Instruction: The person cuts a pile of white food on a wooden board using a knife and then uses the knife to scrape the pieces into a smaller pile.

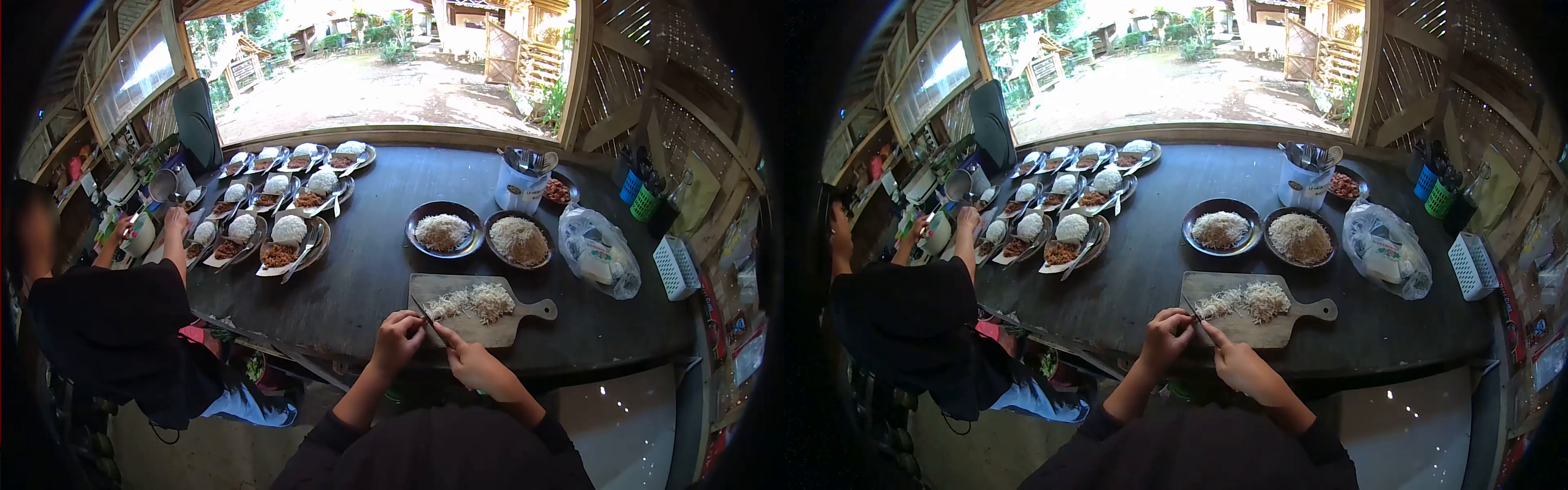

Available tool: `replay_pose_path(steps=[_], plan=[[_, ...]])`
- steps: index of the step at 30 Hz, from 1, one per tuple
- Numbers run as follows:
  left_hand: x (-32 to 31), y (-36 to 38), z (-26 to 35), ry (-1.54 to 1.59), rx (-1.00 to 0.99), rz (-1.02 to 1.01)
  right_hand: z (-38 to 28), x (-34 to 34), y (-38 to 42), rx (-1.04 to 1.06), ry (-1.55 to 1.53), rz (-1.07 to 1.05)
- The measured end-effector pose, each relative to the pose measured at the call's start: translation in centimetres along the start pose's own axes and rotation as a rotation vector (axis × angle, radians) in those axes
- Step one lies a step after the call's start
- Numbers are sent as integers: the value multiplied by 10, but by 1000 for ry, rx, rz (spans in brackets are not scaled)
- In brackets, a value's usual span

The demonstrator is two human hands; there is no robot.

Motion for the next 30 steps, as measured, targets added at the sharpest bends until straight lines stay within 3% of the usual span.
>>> replay_pose_path(steps=[2, 11, 30], plan=[[0, 0, -1, 6, 5, -2, 7, -1, -5, 74, 67, 48], [-2, 1, -7, 2, 28, -7, 4, 3, -11, 39, 149, 23], [0, 4, -2, -86, -52, 13, 0, 0, -2, 52, 17, 23]])
Point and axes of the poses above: each hand's wrist, its own y-axis away from the middle knuckle, its own x-axis out of the back of the hand, z = x × y, the point moved 3 cm from there along -y, towards the middle knuckle, and after that the axes turned 10 degrees about -z, right-handed, at the moved point
